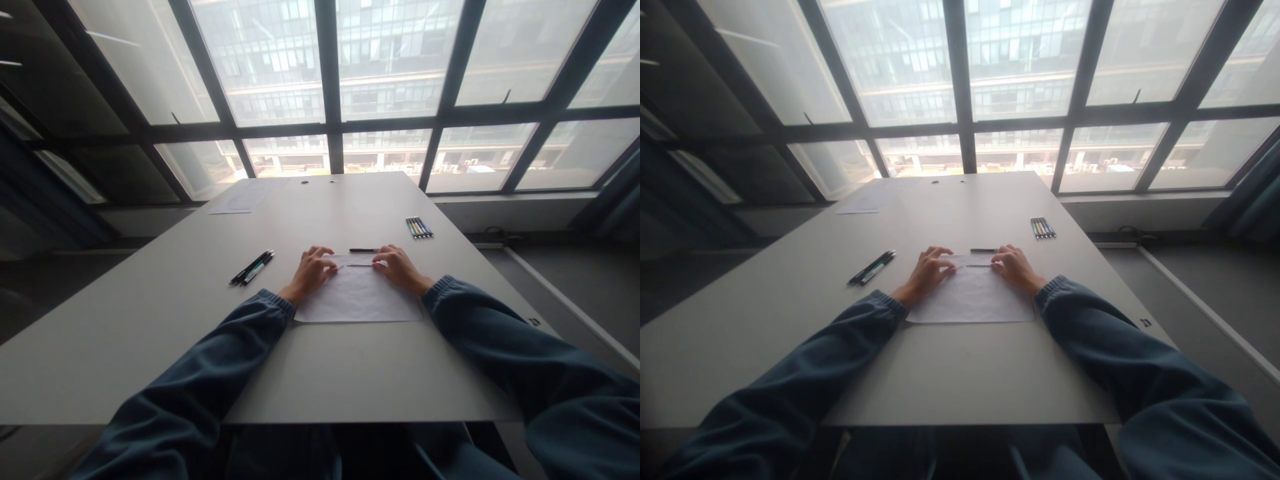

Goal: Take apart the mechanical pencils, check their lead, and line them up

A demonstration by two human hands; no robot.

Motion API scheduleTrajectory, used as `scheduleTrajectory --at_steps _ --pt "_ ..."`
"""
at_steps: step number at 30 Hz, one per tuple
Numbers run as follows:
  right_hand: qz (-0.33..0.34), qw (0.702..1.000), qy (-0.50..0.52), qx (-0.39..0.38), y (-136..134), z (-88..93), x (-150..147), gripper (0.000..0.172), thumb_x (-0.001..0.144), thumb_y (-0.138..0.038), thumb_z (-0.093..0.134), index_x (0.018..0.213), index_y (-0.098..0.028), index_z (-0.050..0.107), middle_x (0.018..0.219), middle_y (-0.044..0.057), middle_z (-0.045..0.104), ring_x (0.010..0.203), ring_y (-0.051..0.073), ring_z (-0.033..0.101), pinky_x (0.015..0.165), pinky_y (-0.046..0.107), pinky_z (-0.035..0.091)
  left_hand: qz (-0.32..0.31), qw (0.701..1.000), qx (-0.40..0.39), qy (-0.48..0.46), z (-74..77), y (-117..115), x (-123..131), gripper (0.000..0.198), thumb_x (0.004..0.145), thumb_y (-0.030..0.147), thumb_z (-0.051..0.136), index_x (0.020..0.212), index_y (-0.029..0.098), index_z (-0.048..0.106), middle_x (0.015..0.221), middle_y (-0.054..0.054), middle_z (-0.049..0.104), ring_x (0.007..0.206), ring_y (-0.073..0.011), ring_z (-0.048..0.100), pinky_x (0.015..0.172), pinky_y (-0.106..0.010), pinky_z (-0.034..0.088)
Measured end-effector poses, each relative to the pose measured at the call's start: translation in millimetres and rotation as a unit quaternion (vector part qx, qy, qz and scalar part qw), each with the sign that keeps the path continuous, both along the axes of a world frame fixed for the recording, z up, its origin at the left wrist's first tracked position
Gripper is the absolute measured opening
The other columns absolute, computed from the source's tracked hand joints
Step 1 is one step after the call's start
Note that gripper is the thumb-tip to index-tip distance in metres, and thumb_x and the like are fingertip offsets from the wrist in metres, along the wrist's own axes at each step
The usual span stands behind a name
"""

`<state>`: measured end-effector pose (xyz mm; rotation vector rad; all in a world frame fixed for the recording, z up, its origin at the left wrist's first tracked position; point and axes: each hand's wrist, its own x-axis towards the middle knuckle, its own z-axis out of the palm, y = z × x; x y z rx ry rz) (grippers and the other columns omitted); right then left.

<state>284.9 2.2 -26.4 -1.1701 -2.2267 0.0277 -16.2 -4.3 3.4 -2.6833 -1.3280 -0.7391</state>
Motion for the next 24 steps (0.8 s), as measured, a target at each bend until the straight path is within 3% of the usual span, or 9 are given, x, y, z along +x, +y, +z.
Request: scheduleTrajectory --at_steps 9,24 --pt "-0.003 1.000 -0.007 -0.018 -3.2 4.7 -3.1 0.009 0.087 -0.014 0.070 0.085 -0.020 0.077 0.093 0.007 0.073 0.094 0.024 0.062 0.087 0.037 0.045 -0.008 1.000 0.005 -0.006 -2.7 1.4 0.9 0.012 0.090 0.027 0.069 0.082 0.025 0.078 0.123 -0.006 0.068 0.119 -0.0282 0.055 0.099 -0.048 0.045" --pt "0.009 1.000 -0.003 0.019 -5.7 7.0 -7.0 0.011 0.092 -0.016 0.065 0.084 -0.019 0.073 0.092 0.008 0.072 0.094 0.024 0.060 0.086 0.037 0.042 -0.021 0.999 0.028 -0.011 -5.3 3.9 -0.9 0.010 0.091 0.024 0.067 0.087 0.023 0.076 0.122 -0.007 0.069 0.116 -0.0277 0.056 0.097 -0.047 0.049"
